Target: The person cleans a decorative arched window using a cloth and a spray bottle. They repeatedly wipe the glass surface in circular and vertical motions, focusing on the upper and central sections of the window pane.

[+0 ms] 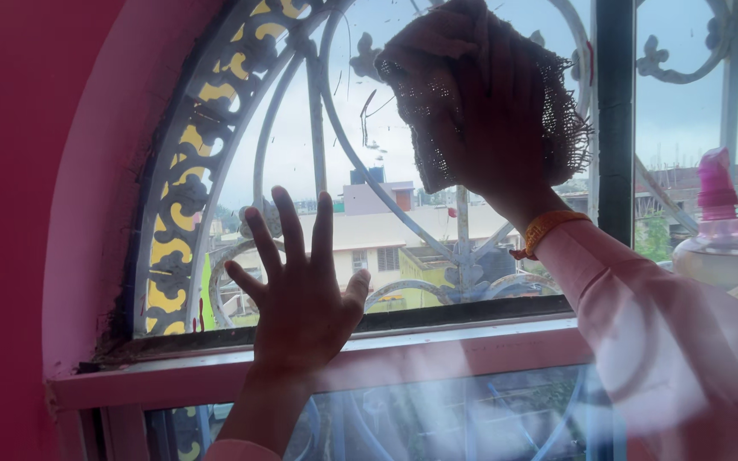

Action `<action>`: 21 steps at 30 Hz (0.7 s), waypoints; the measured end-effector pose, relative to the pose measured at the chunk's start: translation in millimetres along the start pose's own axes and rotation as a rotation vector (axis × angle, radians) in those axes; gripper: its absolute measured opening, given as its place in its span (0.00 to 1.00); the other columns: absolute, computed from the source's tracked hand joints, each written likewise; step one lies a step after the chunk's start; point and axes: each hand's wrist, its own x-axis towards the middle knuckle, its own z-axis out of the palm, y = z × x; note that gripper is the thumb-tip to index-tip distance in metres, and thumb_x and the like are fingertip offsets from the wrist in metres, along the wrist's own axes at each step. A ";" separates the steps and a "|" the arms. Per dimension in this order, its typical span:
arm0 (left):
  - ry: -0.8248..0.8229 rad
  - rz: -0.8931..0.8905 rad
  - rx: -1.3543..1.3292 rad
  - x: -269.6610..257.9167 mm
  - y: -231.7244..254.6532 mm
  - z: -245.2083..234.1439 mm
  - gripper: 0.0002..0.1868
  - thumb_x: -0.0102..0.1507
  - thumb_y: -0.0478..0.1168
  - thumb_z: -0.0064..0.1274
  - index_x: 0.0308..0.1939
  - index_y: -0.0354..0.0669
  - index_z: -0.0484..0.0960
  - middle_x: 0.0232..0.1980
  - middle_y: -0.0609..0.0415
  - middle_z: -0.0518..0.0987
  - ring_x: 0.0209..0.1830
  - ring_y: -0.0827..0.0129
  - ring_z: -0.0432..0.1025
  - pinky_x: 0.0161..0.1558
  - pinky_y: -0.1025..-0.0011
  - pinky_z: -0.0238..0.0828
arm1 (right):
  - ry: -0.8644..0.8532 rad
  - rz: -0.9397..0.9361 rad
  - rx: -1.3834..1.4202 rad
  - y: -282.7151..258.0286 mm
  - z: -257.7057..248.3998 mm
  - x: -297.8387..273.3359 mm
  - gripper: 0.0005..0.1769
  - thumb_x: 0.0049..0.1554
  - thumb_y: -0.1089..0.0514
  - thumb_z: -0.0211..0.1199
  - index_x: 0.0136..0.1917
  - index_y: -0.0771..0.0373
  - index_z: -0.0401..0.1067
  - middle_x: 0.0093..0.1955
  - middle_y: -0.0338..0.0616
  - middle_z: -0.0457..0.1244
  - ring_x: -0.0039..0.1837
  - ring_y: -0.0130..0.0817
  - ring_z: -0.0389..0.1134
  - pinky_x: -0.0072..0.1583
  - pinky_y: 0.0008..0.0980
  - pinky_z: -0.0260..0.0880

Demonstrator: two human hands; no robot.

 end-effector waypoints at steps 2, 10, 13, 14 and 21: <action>0.012 0.012 0.017 -2.7 0.4 1.7 0.54 0.61 0.63 0.50 0.81 0.52 0.37 0.83 0.33 0.26 0.78 0.27 0.21 0.59 0.12 0.33 | -0.019 0.001 -0.021 -0.4 -0.9 -2.7 0.38 0.72 0.41 0.51 0.84 0.68 0.50 0.84 0.72 0.43 0.83 0.72 0.44 0.81 0.63 0.43; -0.064 -0.026 0.086 1.1 3.7 3.0 0.54 0.62 0.65 0.45 0.83 0.52 0.36 0.83 0.35 0.24 0.77 0.28 0.20 0.60 0.13 0.34 | -0.002 -0.016 0.039 -1.5 -2.7 -10.6 0.40 0.74 0.38 0.49 0.85 0.68 0.49 0.85 0.71 0.41 0.85 0.71 0.42 0.82 0.62 0.41; -0.044 -0.015 0.082 0.6 4.6 3.1 0.53 0.62 0.65 0.45 0.83 0.51 0.37 0.83 0.35 0.25 0.77 0.28 0.20 0.60 0.13 0.34 | -0.002 0.004 0.044 -1.4 -0.3 -14.0 0.40 0.74 0.38 0.49 0.85 0.68 0.49 0.86 0.70 0.41 0.85 0.70 0.42 0.83 0.62 0.41; -0.054 -0.021 0.081 0.7 5.1 2.9 0.53 0.62 0.65 0.45 0.82 0.51 0.36 0.82 0.35 0.25 0.77 0.28 0.20 0.60 0.13 0.34 | -0.005 0.019 0.041 -1.4 0.4 -14.7 0.39 0.75 0.38 0.48 0.85 0.68 0.49 0.86 0.69 0.42 0.85 0.70 0.42 0.83 0.61 0.41; -0.056 -0.039 0.053 -0.5 6.0 2.0 0.54 0.62 0.64 0.49 0.81 0.54 0.35 0.82 0.38 0.26 0.79 0.30 0.21 0.62 0.14 0.34 | -0.008 -0.010 0.034 -0.1 0.6 -22.3 0.38 0.75 0.40 0.50 0.84 0.68 0.51 0.84 0.71 0.43 0.84 0.72 0.43 0.83 0.62 0.43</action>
